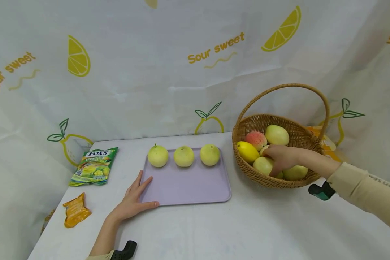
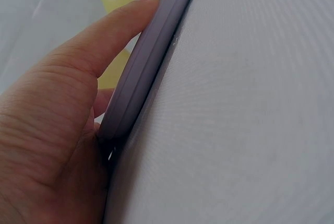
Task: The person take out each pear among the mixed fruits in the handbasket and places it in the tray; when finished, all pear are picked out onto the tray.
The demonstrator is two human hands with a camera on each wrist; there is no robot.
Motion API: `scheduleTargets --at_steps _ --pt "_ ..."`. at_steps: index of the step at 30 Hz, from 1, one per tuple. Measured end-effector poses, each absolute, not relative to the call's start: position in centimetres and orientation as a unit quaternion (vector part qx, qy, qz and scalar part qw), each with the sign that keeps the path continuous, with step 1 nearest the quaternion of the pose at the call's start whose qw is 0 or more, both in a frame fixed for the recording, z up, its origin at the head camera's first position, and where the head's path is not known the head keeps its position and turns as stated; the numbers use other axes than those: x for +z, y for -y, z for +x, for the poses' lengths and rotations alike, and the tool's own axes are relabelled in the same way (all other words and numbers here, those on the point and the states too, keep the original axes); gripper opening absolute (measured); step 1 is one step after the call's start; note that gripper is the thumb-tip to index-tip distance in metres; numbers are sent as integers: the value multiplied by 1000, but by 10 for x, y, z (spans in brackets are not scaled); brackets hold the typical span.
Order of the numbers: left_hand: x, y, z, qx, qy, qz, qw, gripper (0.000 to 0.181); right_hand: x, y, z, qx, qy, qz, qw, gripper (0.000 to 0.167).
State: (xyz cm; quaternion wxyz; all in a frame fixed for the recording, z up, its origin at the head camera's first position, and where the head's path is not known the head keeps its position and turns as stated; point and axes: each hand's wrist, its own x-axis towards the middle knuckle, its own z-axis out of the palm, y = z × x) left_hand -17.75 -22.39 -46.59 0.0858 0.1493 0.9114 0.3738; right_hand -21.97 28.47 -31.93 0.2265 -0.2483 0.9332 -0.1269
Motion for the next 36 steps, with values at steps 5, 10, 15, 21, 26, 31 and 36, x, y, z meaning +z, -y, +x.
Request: scheduleTargets --at_steps 5,10,15,21,26,31,36 --pt "-466 223 -177 375 -911 151 87 96 -325 -283 -218 -139 -929 -269 215 74" --pt "-466 222 -178 370 -912 150 88 97 -325 -284 -215 -146 -928 -274 208 71" --pt "-466 222 -178 369 -913 150 87 97 -324 -288 -212 -171 -921 -274 216 66" --pt "-466 222 -177 370 -913 147 90 97 -320 -292 -207 -235 -907 -242 252 66" --pt "-467 223 -178 371 -913 149 85 97 -320 -296 -203 -299 -892 -215 261 67" --pt "-466 223 -178 375 -911 150 83 96 -324 -302 -200 -347 -886 -172 255 65" --pt "-466 223 -178 378 -910 148 84 96 -324 -303 -194 -391 -876 -138 247 72"
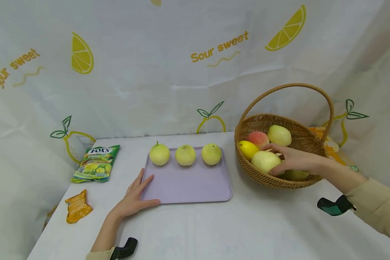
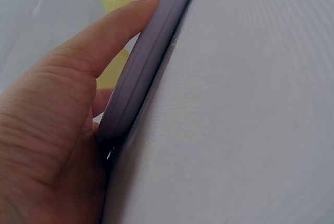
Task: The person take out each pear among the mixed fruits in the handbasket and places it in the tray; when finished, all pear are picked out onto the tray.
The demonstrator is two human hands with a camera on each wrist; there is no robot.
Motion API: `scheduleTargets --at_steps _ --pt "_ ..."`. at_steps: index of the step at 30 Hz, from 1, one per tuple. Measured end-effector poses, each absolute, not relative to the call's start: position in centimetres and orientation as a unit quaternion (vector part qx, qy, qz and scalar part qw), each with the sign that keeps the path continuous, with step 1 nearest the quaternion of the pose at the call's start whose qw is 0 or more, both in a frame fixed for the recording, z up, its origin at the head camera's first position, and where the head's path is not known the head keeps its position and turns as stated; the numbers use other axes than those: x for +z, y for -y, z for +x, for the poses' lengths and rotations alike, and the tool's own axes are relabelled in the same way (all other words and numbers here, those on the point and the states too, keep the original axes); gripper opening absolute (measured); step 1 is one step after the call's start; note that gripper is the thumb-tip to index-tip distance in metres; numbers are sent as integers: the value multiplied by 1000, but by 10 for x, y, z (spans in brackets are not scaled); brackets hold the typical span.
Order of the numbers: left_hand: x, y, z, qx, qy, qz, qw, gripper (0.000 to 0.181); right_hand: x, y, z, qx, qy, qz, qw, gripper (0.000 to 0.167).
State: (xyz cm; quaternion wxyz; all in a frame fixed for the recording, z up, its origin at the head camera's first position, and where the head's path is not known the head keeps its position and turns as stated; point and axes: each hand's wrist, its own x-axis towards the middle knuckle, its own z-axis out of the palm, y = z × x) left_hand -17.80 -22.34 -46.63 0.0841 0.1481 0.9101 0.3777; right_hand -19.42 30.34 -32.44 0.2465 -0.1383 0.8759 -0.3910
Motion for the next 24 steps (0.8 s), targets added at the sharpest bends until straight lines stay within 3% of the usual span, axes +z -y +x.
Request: scheduleTargets --at_steps 6,24 --pt "-467 224 -179 378 -910 148 86 96 -325 -302 -186 -436 -864 -120 223 78" --pt "-468 225 -178 377 -910 149 81 95 -325 -280 -160 -541 -831 -56 117 77"
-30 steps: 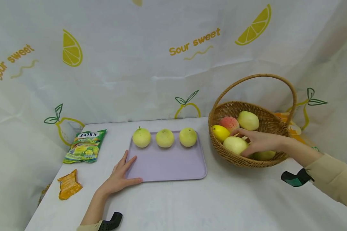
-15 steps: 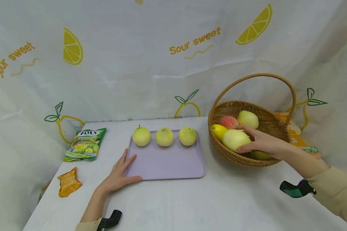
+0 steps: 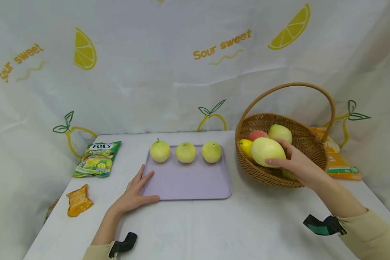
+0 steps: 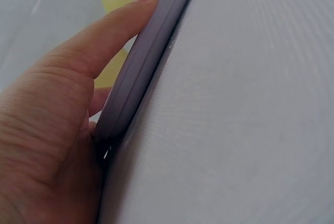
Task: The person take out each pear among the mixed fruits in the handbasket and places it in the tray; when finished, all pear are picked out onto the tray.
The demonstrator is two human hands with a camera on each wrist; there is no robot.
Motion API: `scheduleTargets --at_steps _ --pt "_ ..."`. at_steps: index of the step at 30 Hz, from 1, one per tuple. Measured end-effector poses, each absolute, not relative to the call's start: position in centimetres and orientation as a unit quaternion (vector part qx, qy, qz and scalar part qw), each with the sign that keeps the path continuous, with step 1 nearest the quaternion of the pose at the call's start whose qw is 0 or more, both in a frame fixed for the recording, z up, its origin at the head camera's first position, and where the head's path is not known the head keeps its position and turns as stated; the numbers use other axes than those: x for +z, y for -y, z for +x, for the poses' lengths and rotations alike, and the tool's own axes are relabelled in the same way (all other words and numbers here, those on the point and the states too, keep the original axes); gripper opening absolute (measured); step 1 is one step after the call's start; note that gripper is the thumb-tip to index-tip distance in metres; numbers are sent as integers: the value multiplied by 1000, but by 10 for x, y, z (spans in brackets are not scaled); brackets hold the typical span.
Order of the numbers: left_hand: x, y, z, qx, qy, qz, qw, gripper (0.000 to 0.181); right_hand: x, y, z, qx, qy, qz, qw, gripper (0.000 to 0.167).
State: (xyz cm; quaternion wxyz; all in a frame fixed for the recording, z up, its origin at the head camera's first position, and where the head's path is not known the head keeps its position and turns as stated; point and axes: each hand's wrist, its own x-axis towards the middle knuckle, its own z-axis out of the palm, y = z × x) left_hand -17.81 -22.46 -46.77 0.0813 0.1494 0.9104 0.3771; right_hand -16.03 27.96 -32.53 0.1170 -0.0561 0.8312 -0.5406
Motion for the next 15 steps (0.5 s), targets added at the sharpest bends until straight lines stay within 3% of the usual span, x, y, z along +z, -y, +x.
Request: scheduleTargets --at_steps 15 --pt "-467 223 -178 391 -906 137 84 111 -323 -222 -144 -567 -820 -72 31 74"
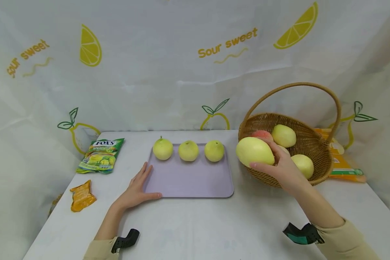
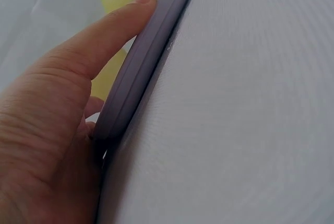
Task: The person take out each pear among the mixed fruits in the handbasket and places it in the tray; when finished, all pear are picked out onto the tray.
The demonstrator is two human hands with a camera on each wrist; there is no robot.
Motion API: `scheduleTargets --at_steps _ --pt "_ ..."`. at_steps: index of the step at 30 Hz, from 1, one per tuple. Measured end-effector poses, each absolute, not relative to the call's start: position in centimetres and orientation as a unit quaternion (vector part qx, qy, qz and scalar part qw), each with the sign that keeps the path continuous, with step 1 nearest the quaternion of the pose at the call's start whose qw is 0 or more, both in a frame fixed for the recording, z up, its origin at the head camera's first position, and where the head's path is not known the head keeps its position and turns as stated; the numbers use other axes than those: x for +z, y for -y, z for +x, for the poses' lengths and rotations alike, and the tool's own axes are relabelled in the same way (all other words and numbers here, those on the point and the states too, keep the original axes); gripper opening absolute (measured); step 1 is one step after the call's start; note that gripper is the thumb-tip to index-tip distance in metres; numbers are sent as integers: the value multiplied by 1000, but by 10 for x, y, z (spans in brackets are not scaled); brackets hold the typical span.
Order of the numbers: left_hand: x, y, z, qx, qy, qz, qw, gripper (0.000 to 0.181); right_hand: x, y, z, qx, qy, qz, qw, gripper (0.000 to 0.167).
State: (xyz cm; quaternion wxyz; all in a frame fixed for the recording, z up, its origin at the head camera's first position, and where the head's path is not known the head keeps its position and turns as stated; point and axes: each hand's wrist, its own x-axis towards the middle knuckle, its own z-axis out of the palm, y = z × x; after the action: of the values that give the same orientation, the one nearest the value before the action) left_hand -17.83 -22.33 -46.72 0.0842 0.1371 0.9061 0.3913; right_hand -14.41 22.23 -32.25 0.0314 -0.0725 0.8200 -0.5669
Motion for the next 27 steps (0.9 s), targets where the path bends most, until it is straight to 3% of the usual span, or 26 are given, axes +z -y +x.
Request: scheduleTargets --at_steps 13,27 --pt "-467 221 -179 399 -904 133 79 119 -357 -172 -155 -583 -800 -117 80 72" --pt "-465 220 -179 401 -904 125 80 121 -398 -128 -169 -606 -780 -76 137 77"
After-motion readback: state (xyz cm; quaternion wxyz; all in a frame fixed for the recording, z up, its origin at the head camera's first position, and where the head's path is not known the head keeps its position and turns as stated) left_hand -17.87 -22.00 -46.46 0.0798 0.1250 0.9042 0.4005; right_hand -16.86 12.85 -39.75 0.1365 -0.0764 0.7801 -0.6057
